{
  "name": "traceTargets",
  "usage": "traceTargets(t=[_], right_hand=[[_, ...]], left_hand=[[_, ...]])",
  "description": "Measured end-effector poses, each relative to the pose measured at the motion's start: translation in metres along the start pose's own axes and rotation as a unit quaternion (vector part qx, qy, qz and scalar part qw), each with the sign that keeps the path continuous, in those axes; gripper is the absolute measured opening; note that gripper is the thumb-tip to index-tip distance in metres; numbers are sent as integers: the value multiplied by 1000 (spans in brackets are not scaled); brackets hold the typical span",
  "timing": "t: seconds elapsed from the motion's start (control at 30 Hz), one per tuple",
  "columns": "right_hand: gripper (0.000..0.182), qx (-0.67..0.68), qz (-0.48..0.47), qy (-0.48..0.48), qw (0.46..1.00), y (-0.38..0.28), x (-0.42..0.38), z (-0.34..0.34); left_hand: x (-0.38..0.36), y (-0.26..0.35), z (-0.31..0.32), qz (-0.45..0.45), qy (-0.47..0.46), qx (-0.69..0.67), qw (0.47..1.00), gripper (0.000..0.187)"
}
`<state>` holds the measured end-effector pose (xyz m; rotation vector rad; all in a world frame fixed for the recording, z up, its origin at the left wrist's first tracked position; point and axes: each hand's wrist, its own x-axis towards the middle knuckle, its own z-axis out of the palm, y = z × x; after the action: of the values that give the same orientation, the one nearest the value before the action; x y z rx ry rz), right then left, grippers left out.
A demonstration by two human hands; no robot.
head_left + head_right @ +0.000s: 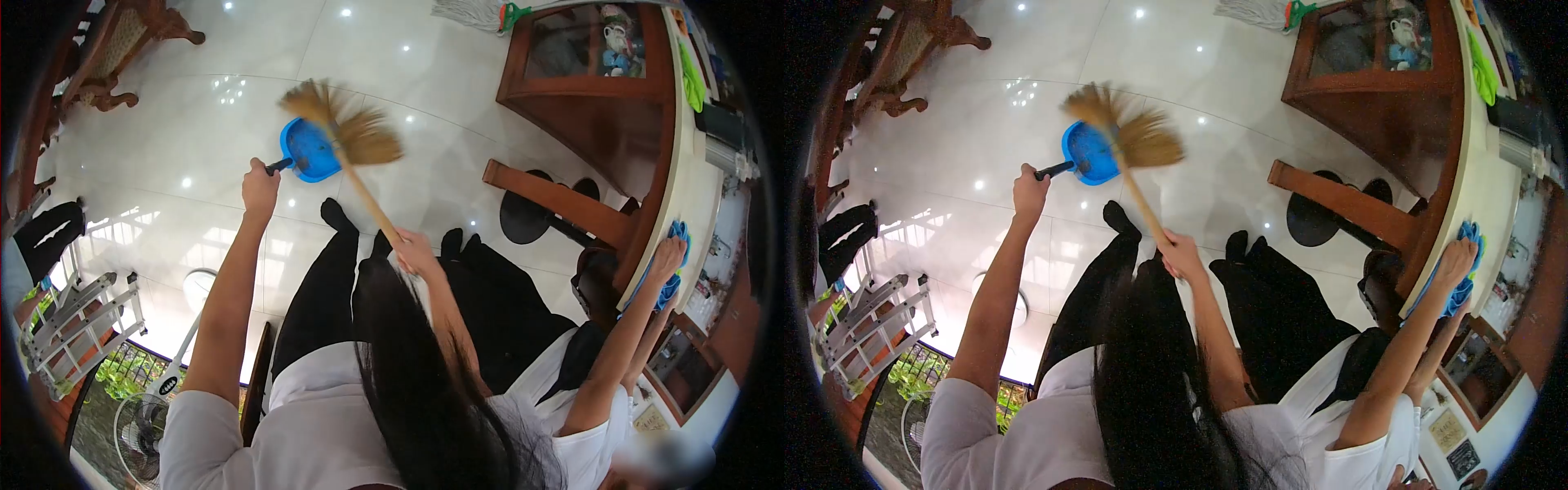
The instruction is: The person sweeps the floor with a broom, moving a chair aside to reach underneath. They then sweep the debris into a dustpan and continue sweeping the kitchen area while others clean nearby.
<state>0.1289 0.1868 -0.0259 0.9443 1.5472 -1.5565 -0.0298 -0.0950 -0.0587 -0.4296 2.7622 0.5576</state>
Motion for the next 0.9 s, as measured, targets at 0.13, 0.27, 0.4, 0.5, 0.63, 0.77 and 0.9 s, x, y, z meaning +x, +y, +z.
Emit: traceTargets(t=[0.13,0.27,0.4,0.5,0.63,0.77,0.9], right_hand=[[41,-80,-73,82,991,1,-110,-62],[40,-79,28,198,977,-17,-193,-96],[38,29,34,234,971,38,-136,-99],[13,431,97,3,897,95,-33,-83],[28,335,206,-182,901,68,30,12],[29,282,234,-175,914,1,-11,5],[33,-16,47,19,999,-99,-146,-41]], left_hand=[[-3,-16,-2,3,8,12,1000,30],[-14,-67,-27,-7,16,-49,999,26],[-24,-84,-62,-19,8,-56,998,26],[-23,-91,-62,-17,23,-61,998,25],[-18,-93,-37,-61,17,-19,998,27],[-23,-100,-24,-110,17,-29,993,27],[-55,-145,-43,-166,42,-90,981,27]])
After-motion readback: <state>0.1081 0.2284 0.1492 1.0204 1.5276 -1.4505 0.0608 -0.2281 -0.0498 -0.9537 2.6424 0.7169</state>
